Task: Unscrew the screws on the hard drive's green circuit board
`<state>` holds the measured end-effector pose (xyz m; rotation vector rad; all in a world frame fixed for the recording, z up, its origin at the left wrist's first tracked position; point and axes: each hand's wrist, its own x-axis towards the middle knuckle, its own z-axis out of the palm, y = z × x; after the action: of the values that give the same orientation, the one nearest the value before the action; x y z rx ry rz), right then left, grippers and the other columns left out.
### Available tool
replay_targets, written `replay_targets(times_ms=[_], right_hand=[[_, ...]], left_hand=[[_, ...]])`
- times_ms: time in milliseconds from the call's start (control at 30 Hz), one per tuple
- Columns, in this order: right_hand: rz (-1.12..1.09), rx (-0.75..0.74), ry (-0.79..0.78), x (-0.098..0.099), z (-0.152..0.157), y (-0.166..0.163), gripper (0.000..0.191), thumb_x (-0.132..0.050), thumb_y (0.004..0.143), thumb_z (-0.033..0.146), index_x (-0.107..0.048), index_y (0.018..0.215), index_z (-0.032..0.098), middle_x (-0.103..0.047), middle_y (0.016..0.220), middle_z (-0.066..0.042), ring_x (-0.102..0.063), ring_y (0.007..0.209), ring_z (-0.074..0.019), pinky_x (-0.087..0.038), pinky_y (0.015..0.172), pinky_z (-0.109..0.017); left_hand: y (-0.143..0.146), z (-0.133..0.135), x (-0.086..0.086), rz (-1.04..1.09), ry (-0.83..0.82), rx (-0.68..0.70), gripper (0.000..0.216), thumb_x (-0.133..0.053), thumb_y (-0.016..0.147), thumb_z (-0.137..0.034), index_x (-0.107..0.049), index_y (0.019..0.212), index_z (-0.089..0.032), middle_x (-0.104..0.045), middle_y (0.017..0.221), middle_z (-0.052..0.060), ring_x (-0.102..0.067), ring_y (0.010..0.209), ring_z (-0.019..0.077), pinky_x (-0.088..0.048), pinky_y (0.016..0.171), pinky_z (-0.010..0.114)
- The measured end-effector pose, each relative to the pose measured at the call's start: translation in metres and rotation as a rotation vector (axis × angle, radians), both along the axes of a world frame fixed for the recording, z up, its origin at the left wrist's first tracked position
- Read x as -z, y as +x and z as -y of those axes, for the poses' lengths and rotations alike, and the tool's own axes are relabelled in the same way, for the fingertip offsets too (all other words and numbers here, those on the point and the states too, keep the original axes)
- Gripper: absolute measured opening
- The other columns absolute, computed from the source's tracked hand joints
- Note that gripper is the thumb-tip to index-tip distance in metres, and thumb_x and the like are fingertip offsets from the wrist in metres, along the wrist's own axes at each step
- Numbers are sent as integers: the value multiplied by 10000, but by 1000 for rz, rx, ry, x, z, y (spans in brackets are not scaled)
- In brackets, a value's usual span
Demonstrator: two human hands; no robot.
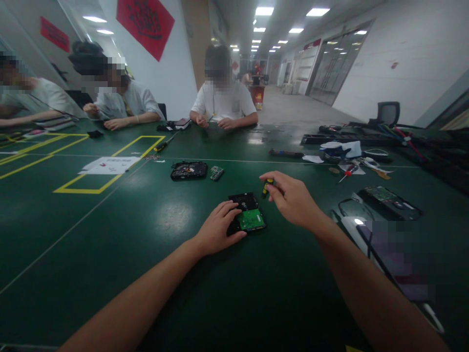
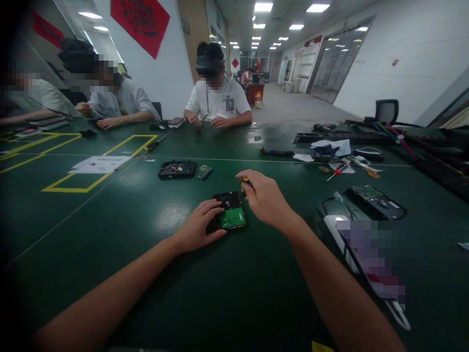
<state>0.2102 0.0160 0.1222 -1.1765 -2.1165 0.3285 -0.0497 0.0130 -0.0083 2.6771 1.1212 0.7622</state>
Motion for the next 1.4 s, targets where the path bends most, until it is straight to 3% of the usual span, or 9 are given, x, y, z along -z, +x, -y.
replay_targets(times_ms=[100, 200, 333, 533, 800, 1000, 1267, 1400], right_hand=[[-5, 12, 2, 0, 1, -1, 300, -497, 990, 152, -635, 1257, 175, -727, 1065, -80, -655, 777, -177, -489, 786, -364], [-17, -20, 50, 0, -1, 0, 208, -555, 990, 198, -678, 1158, 205, -700, 1144, -84, -652, 895, -201, -495, 801, -365], [-19, -59, 70, 2, -4, 2, 121, -585, 985, 210, -701, 1018, 224, -675, 1098, -74, -640, 963, -221, -497, 806, -368], [-7, 4, 44, 4, -3, 1, 302, -577, 967, 179, -639, 1261, 208, -699, 1133, -87, -641, 885, -212, -487, 768, -363], [0, -15, 92, 4, -5, 1, 114, -573, 995, 248, -678, 1030, 221, -667, 1043, -69, -621, 914, -212, -477, 796, -354], [19, 26, 64, 4, -4, 1, 245, -562, 984, 207, -639, 1216, 203, -705, 1049, -77, -624, 848, -210, -463, 754, -360], [4, -20, 81, 2, -3, 1, 174, -556, 995, 227, -668, 1128, 234, -685, 1118, -77, -631, 921, -216, -483, 804, -361], [29, -35, 69, 2, -3, 3, 196, -544, 988, 188, -667, 1135, 228, -703, 1062, -59, -627, 852, -199, -469, 777, -352]], left_hand=[[0, 1, -1, 0, 2, -6, 651, -694, 905, -547, -514, 1436, -215, -538, 1485, 147, -430, 1449, 355, -401, 1204, 592], [1, 0, 0, 11, 6, -1, 649, -706, 896, -541, -523, 1426, -214, -543, 1477, 150, -442, 1439, 353, -405, 1201, 594], [1, 0, 0, 27, 7, 5, 651, -724, 885, -526, -531, 1420, -211, -551, 1468, 152, -453, 1429, 351, -411, 1195, 594], [1, 0, 0, 44, -2, 13, 639, -728, 882, -513, -532, 1420, -231, -557, 1461, 147, -461, 1424, 357, -419, 1182, 609], [1, 0, -1, 18, 4, 5, 644, -719, 890, -520, -525, 1423, -214, -544, 1474, 152, -452, 1426, 351, -411, 1194, 591], [1, 0, -1, 12, -3, 1, 644, -710, 897, -530, -523, 1427, -216, -540, 1479, 148, -444, 1434, 353, -408, 1197, 596], [1, -1, 0, 24, -9, 4, 642, -719, 889, -528, -525, 1427, -235, -545, 1476, 141, -451, 1433, 359, -411, 1184, 623], [1, -1, 0, 33, -8, 10, 647, -726, 883, -527, -531, 1424, -230, -545, 1479, 142, -450, 1432, 353, -411, 1189, 608]])
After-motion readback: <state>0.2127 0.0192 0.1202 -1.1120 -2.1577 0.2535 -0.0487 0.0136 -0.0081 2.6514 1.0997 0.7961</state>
